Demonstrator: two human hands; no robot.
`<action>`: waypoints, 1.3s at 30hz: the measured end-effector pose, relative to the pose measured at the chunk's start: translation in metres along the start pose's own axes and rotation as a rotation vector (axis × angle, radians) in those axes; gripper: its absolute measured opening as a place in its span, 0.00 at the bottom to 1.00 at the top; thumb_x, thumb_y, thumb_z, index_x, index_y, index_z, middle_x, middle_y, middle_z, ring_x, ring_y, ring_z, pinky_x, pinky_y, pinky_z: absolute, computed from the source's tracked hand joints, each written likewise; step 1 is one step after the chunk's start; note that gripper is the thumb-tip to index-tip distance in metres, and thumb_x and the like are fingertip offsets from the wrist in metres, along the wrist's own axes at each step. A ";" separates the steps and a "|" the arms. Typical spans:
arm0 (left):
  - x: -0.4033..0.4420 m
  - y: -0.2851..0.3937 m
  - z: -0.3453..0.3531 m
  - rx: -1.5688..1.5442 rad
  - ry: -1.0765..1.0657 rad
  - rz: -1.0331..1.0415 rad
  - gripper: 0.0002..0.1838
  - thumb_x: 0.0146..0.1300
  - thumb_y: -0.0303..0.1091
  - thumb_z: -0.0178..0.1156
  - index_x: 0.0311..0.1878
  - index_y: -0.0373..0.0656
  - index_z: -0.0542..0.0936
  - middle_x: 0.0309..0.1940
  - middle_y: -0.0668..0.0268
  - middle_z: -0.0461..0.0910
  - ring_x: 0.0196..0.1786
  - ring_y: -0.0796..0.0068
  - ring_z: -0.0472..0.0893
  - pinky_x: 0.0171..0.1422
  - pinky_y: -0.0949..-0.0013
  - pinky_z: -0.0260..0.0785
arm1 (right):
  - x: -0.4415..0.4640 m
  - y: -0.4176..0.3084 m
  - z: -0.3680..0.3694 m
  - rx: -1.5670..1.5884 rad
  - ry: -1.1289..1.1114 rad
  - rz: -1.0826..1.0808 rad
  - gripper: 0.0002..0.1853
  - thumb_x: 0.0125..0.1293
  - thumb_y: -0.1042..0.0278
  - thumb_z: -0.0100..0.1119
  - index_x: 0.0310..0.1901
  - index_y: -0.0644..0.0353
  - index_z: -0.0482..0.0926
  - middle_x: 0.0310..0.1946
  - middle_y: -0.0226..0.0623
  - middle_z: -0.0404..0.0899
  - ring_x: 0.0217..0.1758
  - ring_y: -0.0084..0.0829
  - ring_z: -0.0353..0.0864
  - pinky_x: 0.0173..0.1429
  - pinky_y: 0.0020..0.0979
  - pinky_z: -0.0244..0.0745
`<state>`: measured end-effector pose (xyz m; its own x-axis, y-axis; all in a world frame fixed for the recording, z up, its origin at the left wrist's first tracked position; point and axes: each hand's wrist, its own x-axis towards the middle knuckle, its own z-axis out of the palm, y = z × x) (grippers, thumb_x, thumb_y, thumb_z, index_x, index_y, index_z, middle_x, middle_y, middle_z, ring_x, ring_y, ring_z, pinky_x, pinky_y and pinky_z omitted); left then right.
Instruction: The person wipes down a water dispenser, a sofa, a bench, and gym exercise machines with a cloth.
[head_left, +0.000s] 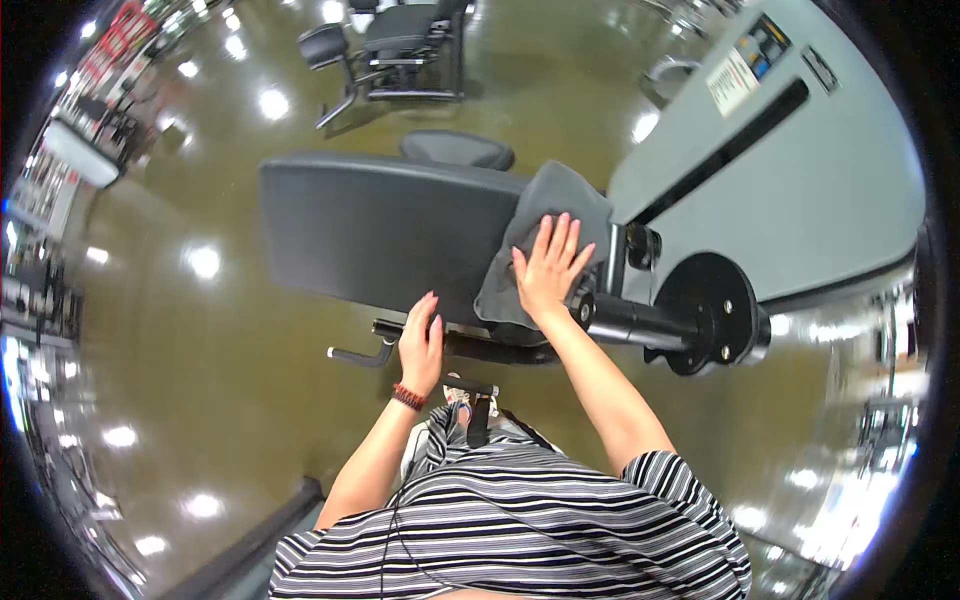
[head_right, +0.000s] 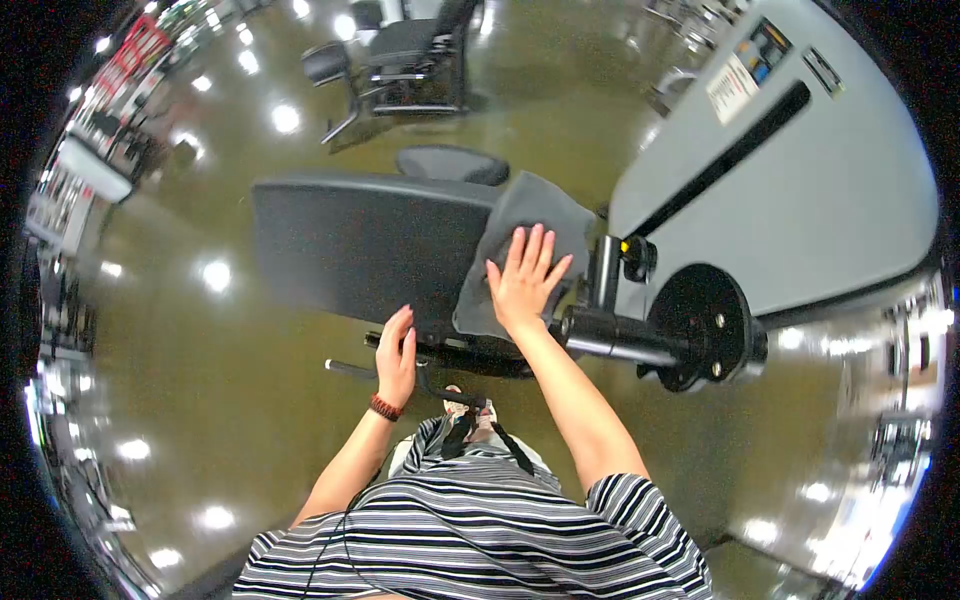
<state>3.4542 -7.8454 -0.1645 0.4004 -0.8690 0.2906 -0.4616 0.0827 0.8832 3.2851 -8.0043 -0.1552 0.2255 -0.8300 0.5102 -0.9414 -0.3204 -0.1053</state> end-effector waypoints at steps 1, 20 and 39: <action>-0.012 0.000 -0.010 -0.039 0.019 -0.082 0.16 0.68 0.27 0.52 0.59 0.35 0.73 0.56 0.55 0.76 0.55 0.61 0.79 0.59 0.66 0.70 | 0.002 -0.002 0.002 -0.005 0.021 0.001 0.42 0.63 0.43 0.55 0.72 0.60 0.54 0.75 0.50 0.45 0.79 0.51 0.39 0.74 0.66 0.26; -0.111 -0.041 -0.158 0.035 0.197 -0.459 0.15 0.71 0.38 0.52 0.48 0.36 0.79 0.40 0.56 0.83 0.40 0.67 0.84 0.47 0.68 0.75 | 0.112 -0.180 0.026 0.005 0.153 -0.316 0.30 0.60 0.43 0.58 0.57 0.57 0.72 0.54 0.38 0.73 0.58 0.38 0.70 0.64 0.51 0.59; -0.072 -0.193 -0.449 -0.151 0.137 -0.649 0.18 0.74 0.41 0.49 0.50 0.35 0.79 0.37 0.62 0.84 0.39 0.77 0.82 0.45 0.74 0.73 | 0.126 -0.271 0.043 -0.077 0.260 -0.126 0.16 0.67 0.54 0.51 0.47 0.55 0.79 0.46 0.33 0.80 0.53 0.35 0.76 0.61 0.40 0.63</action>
<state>3.8698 -7.5796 -0.1902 0.6600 -0.6971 -0.2802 0.0170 -0.3590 0.9332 3.5796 -8.0420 -0.0992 0.2795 -0.6382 0.7174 -0.9285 -0.3698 0.0328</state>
